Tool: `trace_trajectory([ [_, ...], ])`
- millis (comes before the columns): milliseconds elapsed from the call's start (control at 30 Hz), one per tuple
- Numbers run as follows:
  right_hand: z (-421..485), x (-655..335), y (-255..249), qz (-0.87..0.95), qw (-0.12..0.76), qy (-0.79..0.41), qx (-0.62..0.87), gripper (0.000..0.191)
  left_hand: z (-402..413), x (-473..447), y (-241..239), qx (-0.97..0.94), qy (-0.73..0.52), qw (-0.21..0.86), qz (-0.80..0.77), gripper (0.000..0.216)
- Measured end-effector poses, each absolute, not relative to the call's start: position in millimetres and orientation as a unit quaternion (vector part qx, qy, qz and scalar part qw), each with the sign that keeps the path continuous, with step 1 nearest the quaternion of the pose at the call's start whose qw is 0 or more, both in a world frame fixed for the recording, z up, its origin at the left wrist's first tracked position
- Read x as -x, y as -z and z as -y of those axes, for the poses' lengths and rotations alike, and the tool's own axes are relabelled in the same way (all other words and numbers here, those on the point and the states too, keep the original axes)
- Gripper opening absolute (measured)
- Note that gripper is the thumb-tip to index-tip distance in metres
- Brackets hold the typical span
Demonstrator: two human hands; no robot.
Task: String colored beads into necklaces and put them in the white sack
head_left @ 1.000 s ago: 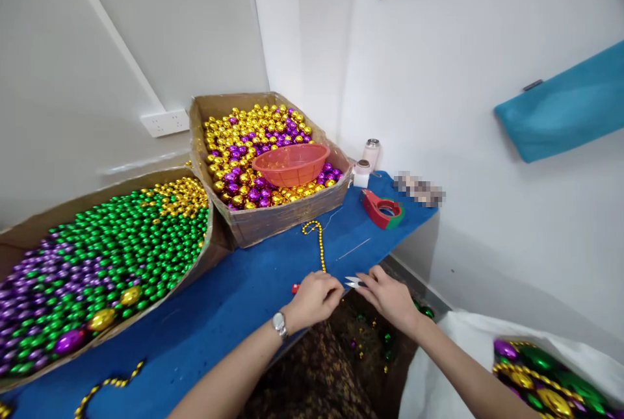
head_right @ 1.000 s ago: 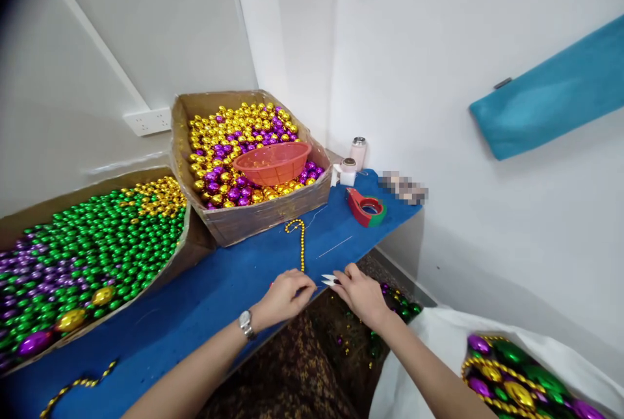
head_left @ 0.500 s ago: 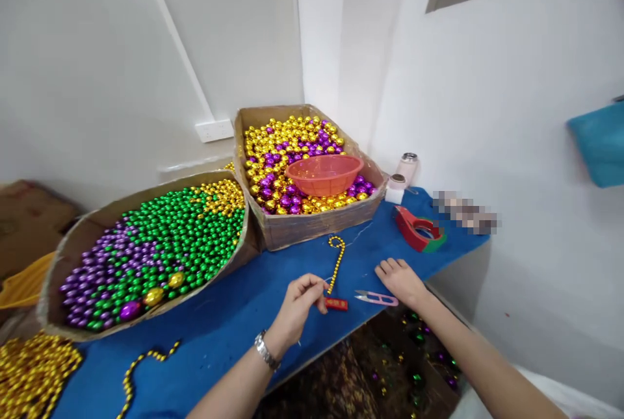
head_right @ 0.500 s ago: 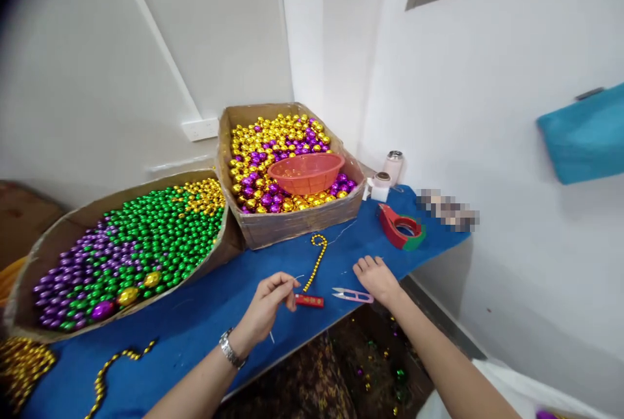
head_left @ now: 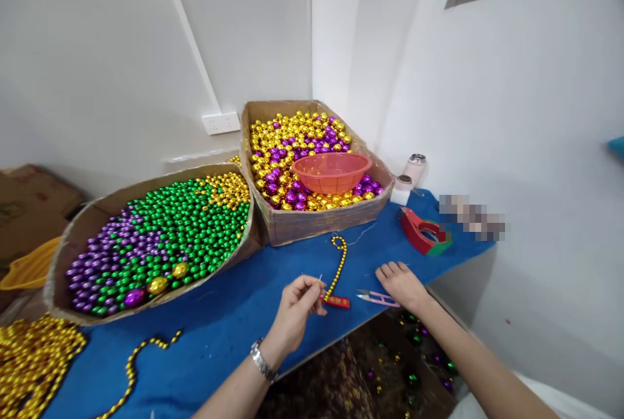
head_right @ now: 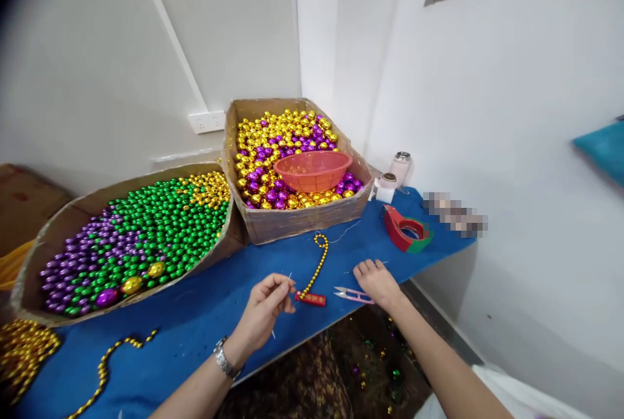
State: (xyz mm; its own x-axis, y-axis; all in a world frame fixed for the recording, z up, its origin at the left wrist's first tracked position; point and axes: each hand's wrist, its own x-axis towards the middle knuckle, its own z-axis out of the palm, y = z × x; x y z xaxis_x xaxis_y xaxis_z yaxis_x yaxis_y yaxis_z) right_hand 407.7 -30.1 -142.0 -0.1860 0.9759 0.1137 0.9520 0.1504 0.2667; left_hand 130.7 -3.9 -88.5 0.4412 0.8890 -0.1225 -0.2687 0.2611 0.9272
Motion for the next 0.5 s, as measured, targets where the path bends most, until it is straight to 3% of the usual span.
trace_trajectory([
  [267,56.4,-348.4,103.9,-0.767,-0.109,-0.068,-0.628,0.022,10.0,-126.8,89.5,-0.499,-0.413,0.656,-0.387,0.025],
  [400,79.7,-306.7,80.0,-0.755,-0.313,0.063,-0.572,0.020,12.4,-123.5,89.4,-0.564,-0.404,0.611,-0.382,0.023],
  [500,84.4,-296.3,75.6,-0.742,-0.376,0.067,-0.552,0.017,13.4,-120.9,90.2,-0.613,-0.398,0.571,-0.373,0.022],
])
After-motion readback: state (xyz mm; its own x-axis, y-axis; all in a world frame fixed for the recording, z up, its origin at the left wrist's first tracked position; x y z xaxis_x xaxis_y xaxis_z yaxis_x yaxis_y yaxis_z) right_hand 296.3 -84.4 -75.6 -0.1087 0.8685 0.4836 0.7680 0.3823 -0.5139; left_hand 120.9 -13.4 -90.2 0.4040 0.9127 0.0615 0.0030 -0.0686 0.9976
